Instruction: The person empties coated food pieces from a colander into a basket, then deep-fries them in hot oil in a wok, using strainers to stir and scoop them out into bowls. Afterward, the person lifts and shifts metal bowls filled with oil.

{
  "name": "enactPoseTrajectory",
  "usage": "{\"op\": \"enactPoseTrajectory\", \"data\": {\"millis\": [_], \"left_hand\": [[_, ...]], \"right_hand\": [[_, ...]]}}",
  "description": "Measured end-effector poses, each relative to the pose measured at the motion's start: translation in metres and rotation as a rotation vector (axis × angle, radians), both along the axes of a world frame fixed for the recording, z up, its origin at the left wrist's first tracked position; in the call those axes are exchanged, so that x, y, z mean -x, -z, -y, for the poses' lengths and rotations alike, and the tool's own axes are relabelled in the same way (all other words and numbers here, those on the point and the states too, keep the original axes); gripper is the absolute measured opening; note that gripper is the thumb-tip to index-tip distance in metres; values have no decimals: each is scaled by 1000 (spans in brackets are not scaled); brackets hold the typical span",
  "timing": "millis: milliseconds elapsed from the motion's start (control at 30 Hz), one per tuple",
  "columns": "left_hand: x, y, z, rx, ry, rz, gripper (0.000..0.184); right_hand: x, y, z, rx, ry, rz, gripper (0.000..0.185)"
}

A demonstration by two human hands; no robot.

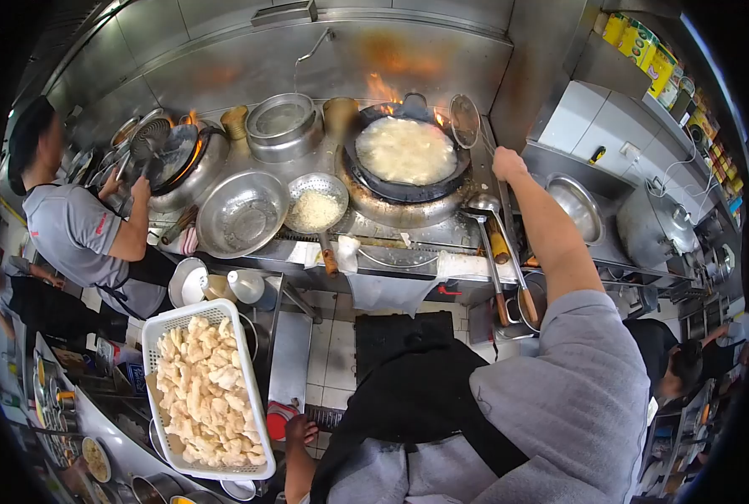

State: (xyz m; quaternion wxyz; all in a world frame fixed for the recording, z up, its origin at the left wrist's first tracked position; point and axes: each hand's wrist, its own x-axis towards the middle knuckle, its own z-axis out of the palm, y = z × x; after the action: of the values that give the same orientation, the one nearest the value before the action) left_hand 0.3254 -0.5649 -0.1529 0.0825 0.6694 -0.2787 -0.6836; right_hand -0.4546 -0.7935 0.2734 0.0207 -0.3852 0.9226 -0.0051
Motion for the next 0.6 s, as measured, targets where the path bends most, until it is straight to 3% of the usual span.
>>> {"op": "enactPoseTrajectory", "data": {"millis": [33,67,167,233,300,333,433,467,533,567,600], "left_hand": [[5,-8,3,-158,-268,-85,36],[14,-17,-4,-56,-248,67,34],[31,-36,-23,9,-398,76,35],[41,-32,-40,-101,-413,42,32],[54,-17,-57,-328,-420,-55,27],[66,-14,-69,-317,-393,-63,25],[104,10,-107,46,-118,22,21],[114,25,-122,218,9,56,21],[143,31,-141,462,47,-20,20],[153,35,-144,658,282,119,21],[162,40,-147,865,484,295,22]], "right_hand": [[2,3,5,0,-5,7,30],[4,4,12,18,-40,-20,27],[33,16,38,24,-165,-81,22],[56,23,54,-3,-249,-109,20],[91,15,72,-320,-234,213,27],[114,17,69,-179,-233,353,19],[190,28,79,-350,-350,589,19],[186,29,76,-305,-167,765,23],[198,78,94,-160,-119,934,14],[189,92,104,-375,-434,672,13],[176,120,102,-54,-230,940,14]]}}
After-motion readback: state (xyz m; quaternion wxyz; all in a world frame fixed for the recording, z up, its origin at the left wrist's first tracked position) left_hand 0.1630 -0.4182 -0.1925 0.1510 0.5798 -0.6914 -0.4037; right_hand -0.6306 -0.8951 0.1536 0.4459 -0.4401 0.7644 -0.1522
